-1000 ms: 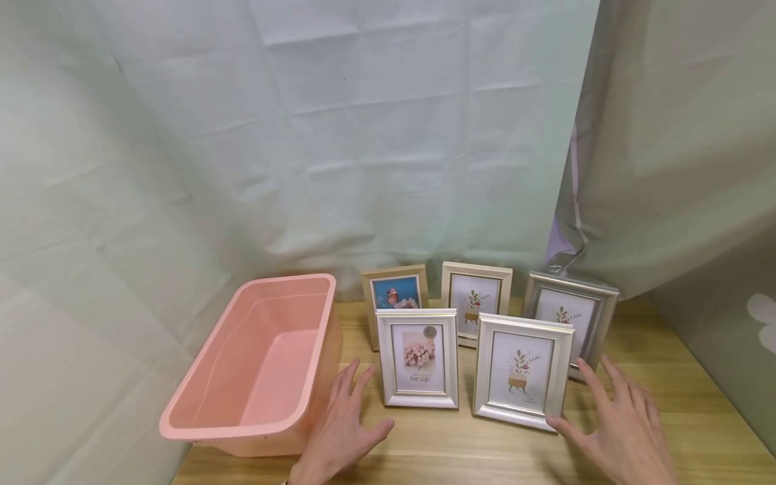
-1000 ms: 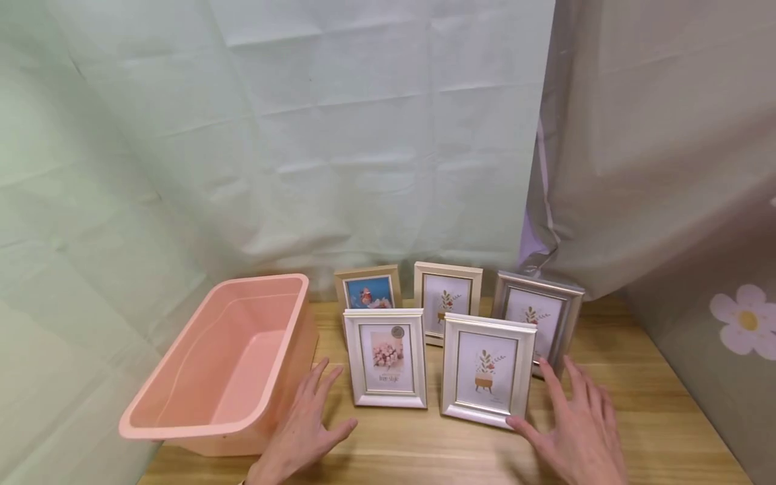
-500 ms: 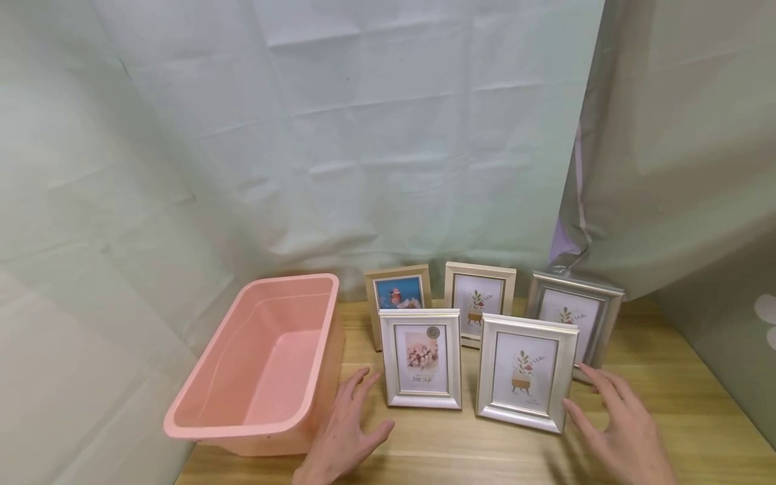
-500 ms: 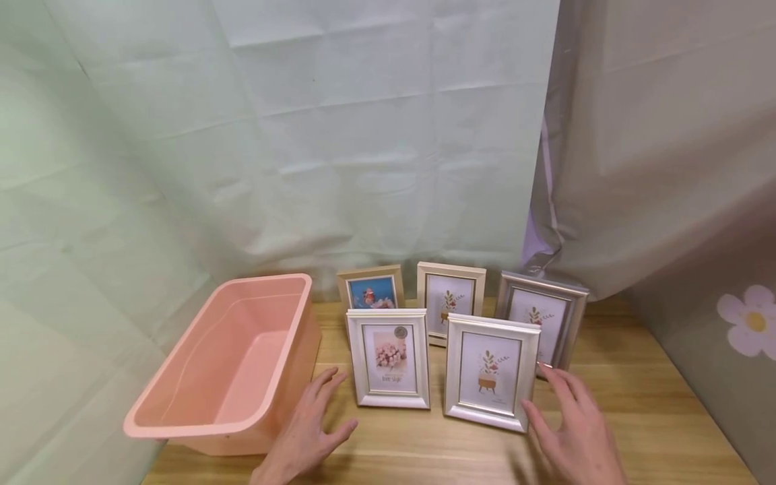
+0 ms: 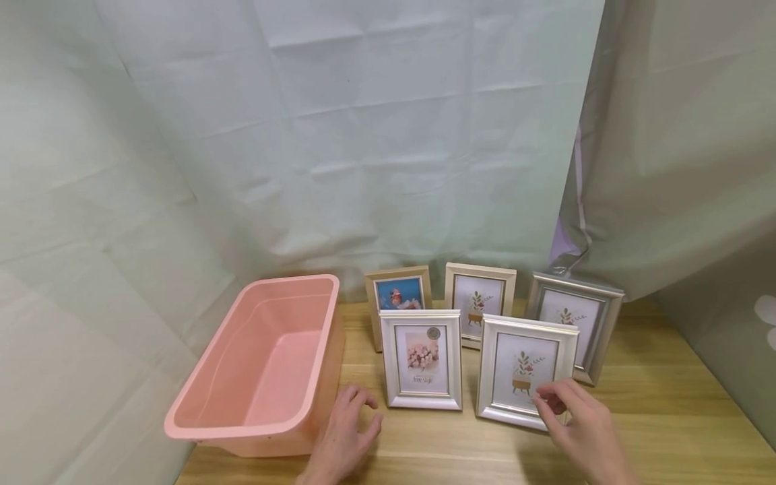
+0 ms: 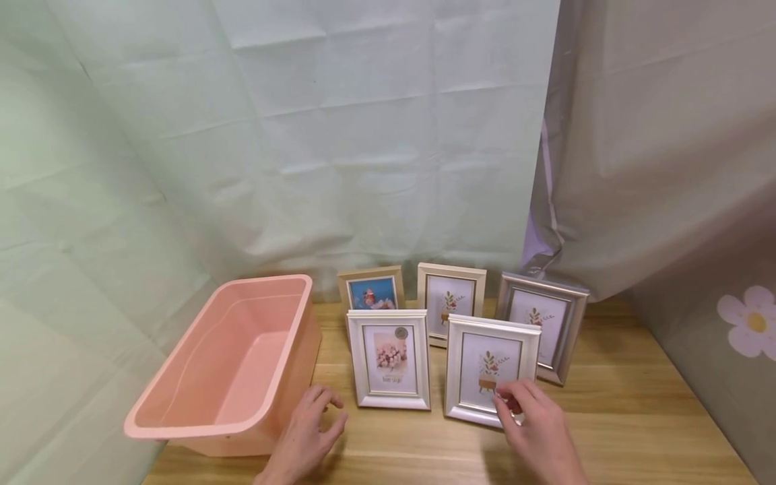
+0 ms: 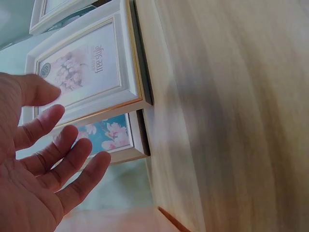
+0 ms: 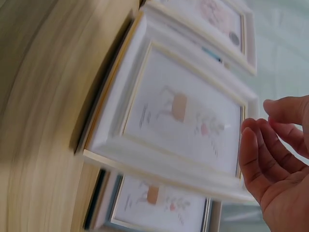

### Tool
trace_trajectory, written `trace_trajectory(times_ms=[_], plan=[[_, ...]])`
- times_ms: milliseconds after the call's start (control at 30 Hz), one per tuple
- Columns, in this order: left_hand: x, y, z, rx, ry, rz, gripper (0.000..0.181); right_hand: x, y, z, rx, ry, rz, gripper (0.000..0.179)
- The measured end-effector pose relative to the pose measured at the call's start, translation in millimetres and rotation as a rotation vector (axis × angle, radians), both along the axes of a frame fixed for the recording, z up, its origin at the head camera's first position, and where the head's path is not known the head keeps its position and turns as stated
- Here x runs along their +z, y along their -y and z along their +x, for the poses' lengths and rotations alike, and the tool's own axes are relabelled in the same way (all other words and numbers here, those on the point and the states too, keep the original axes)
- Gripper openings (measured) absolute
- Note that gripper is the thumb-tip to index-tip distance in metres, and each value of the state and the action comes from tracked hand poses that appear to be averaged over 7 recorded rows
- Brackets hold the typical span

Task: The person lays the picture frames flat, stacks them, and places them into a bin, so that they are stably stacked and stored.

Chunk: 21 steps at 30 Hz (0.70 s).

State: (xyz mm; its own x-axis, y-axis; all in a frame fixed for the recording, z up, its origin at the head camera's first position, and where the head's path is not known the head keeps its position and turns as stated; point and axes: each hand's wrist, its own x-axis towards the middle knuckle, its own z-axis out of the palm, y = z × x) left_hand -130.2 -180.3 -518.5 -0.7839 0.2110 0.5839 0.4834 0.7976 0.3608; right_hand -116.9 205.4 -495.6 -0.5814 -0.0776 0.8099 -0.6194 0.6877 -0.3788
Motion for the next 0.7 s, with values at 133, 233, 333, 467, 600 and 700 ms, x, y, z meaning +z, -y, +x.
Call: trace_trajectory(times_ms=[133, 233, 333, 467, 600, 700], plan=[[-2.4, 0.5, 0.0, -0.004, -0.052, 0.017, 0.038, 1.1, 14, -5.5, 0.033, 0.003, -0.002, 0.014], [-3.8, 0.5, 1.8, 0.003, -0.054, 0.022, 0.039, 2.4, 24, -9.5, 0.045, 0.007, 0.002, 0.040], [-5.7, 0.0, 4.7, 0.010, -0.039, 0.027, 0.038, 4.6, 33, -13.2, 0.048, 0.014, 0.009, 0.040], [-7.4, -1.6, 7.9, 0.020, -0.019, 0.034, 0.037, 9.4, 43, -18.5, 0.058, 0.047, 0.014, 0.037], [-9.4, -3.0, 11.1, 0.034, -0.015, 0.041, 0.038, 15.0, 53, -25.0, 0.076, 0.066, 0.028, 0.034], [-10.9, -3.2, 12.9, 0.043, -0.009, 0.051, 0.038, 20.2, 60, -31.7, 0.082, 0.058, 0.043, 0.034]])
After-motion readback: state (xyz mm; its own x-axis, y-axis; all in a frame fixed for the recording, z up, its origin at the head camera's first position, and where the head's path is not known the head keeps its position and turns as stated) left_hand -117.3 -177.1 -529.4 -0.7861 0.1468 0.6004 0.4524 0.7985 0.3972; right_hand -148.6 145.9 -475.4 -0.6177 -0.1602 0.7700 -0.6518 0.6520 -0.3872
